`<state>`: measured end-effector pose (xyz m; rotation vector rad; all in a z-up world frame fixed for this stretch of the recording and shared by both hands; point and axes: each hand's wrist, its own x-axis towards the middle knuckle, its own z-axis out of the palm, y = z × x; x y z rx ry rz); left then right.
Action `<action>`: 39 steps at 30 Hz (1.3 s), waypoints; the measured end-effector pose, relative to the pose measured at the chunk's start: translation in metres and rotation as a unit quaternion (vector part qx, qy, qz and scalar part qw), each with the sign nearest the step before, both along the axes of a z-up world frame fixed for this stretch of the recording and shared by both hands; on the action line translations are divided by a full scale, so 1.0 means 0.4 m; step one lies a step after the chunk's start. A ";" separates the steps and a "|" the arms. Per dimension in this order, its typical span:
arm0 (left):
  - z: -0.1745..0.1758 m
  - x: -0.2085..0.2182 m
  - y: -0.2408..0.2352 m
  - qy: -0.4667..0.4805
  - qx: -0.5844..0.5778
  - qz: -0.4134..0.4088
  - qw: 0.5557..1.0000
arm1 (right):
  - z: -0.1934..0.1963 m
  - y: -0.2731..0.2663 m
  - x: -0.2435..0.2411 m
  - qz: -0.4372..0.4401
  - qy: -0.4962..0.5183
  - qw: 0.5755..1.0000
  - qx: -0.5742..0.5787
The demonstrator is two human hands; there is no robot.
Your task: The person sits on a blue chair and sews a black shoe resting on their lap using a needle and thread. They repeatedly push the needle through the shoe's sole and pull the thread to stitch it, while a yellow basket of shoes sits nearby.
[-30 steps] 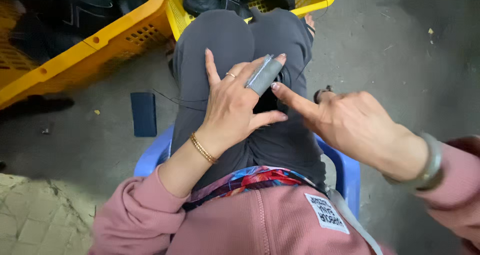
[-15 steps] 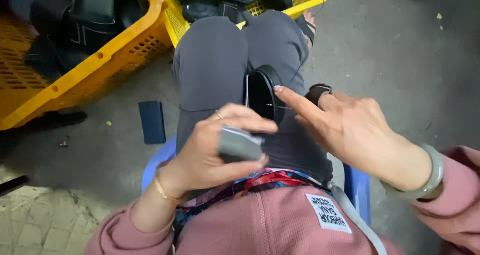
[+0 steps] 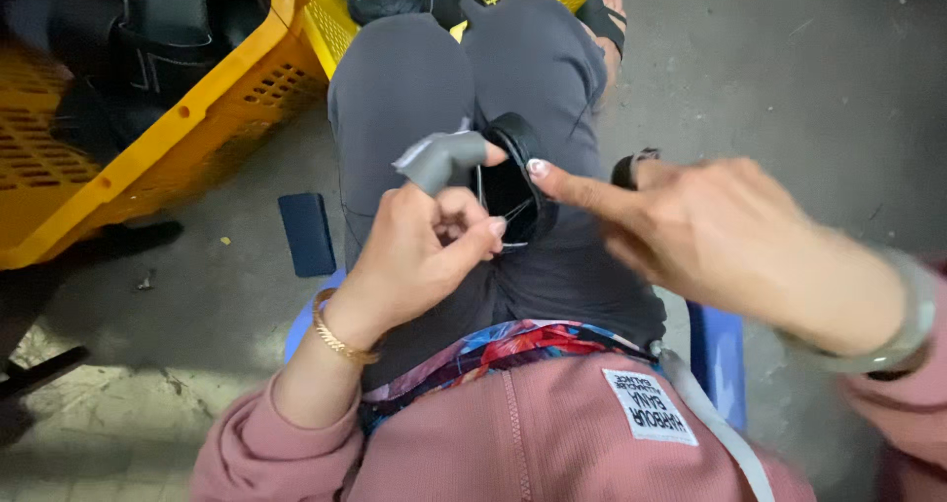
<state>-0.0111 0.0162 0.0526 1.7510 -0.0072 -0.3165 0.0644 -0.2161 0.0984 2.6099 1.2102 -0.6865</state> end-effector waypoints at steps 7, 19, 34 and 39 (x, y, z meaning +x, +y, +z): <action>-0.103 -0.018 -0.030 -0.227 0.271 -0.009 0.936 | 0.065 -0.128 0.002 -0.020 -0.024 0.991 -0.126; -0.115 -0.001 0.112 -0.273 0.251 0.113 0.922 | 0.016 -0.151 -0.046 -0.134 0.240 0.934 0.228; 0.059 -0.076 -0.025 -0.215 0.101 -0.017 0.971 | -0.060 0.041 -0.078 -0.431 0.481 0.625 0.439; 0.082 -0.036 -0.007 -0.218 -0.002 -0.045 0.975 | -0.029 -0.026 -0.084 -0.202 0.265 0.879 0.341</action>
